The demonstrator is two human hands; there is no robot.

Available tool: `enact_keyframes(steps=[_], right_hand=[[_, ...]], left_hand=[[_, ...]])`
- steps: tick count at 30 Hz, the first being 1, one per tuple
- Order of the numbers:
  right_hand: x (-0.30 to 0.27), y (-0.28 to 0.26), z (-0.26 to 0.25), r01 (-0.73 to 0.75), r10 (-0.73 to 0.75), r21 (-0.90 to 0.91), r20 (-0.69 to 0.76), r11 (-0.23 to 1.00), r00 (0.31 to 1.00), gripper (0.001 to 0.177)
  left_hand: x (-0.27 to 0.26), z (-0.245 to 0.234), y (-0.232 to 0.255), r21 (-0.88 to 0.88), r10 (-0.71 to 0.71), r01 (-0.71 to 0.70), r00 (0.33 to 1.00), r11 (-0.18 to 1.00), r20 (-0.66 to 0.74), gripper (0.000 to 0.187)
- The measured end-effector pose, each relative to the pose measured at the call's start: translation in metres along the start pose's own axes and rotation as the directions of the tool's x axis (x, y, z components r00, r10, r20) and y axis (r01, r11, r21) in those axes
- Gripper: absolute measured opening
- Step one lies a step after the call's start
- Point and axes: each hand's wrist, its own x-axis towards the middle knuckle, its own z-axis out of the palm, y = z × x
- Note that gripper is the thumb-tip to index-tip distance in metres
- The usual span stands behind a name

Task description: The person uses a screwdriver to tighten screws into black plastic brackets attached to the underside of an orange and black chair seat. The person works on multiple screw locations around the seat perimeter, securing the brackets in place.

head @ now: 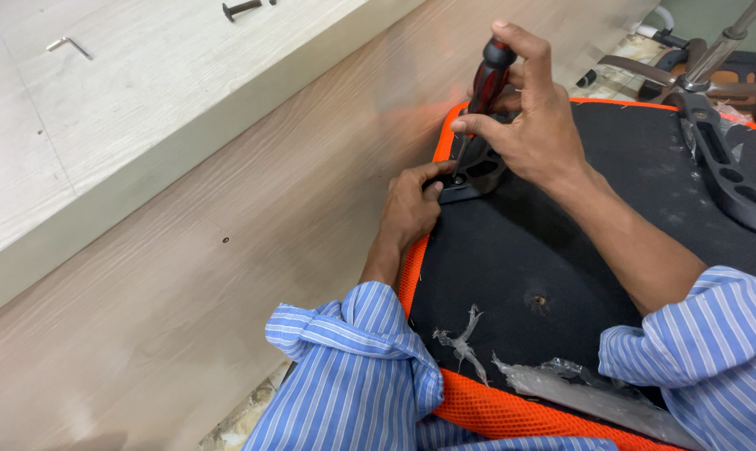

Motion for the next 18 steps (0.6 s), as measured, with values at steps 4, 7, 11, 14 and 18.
enact_keyframes(steps=[4,7,11,14,18], right_hand=[[-0.002,0.006,-0.003,-0.167,0.168,0.065,-0.020,0.984,0.986,0.098],[-0.006,0.013,-0.005,-0.085,0.087,0.041,-0.048,0.996,0.995,0.094],[-0.007,0.016,-0.005,-0.073,0.074,0.023,-0.051,0.997,0.996,0.094],[-0.006,0.015,-0.004,-0.076,0.078,0.035,-0.048,0.997,0.996,0.093],[-0.005,0.012,-0.001,-0.064,0.064,0.001,-0.034,0.998,0.997,0.092]], left_hand=[[0.000,0.003,-0.005,-0.028,0.068,-0.069,0.998,0.997,-0.016,0.044],[0.003,0.006,-0.010,-0.064,0.098,-0.100,0.995,0.993,-0.021,0.050],[0.003,0.007,-0.014,-0.032,0.120,-0.121,0.992,0.992,-0.025,0.055],[0.002,0.007,-0.011,-0.021,0.112,-0.112,0.993,0.993,-0.031,0.058],[0.001,0.005,-0.007,0.007,0.116,-0.116,0.992,0.993,-0.038,0.059]])
